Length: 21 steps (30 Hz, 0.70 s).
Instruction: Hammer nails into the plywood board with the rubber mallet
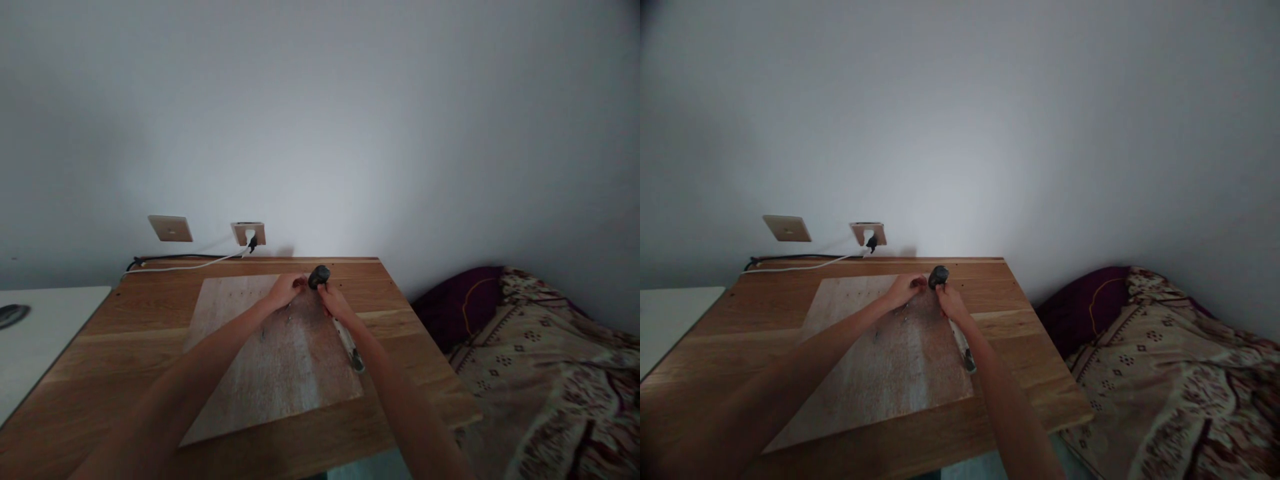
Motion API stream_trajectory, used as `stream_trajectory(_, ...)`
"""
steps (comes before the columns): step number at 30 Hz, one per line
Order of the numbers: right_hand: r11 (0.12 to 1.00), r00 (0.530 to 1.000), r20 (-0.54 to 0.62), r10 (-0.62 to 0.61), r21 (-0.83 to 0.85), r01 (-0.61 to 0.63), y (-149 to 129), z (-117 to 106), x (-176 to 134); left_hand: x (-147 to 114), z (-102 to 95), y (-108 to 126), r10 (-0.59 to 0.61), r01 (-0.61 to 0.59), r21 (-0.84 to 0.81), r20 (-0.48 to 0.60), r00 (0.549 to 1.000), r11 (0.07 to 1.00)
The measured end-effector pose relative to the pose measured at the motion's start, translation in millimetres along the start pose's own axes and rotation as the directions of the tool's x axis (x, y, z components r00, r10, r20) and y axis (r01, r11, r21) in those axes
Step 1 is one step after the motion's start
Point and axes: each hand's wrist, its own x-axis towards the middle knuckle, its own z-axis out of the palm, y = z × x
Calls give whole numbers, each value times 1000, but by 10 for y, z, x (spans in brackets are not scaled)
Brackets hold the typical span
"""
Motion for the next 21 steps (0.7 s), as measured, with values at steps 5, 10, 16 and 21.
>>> stream_trajectory(5, 1000, 1000, 4, 3, -5, -3, -16, -18, -15, 58, -18, -33, -2, 2, 10, 18, 1000, 1000)
stream_trajectory(10, 1000, 1000, -7, 1, -3, -1, -37, -18, -20, 129, -71, -59, 8, -9, 20, 75, 997, 1000)
stream_trajectory(16, 1000, 1000, -19, -9, -4, 8, -21, -5, -6, 171, -325, -109, 24, -26, 31, 72, 997, 999)
stream_trajectory(21, 1000, 999, -27, -18, -3, 18, 4, -5, 11, -17, -618, -209, 14, -11, 66, -47, 999, 998)
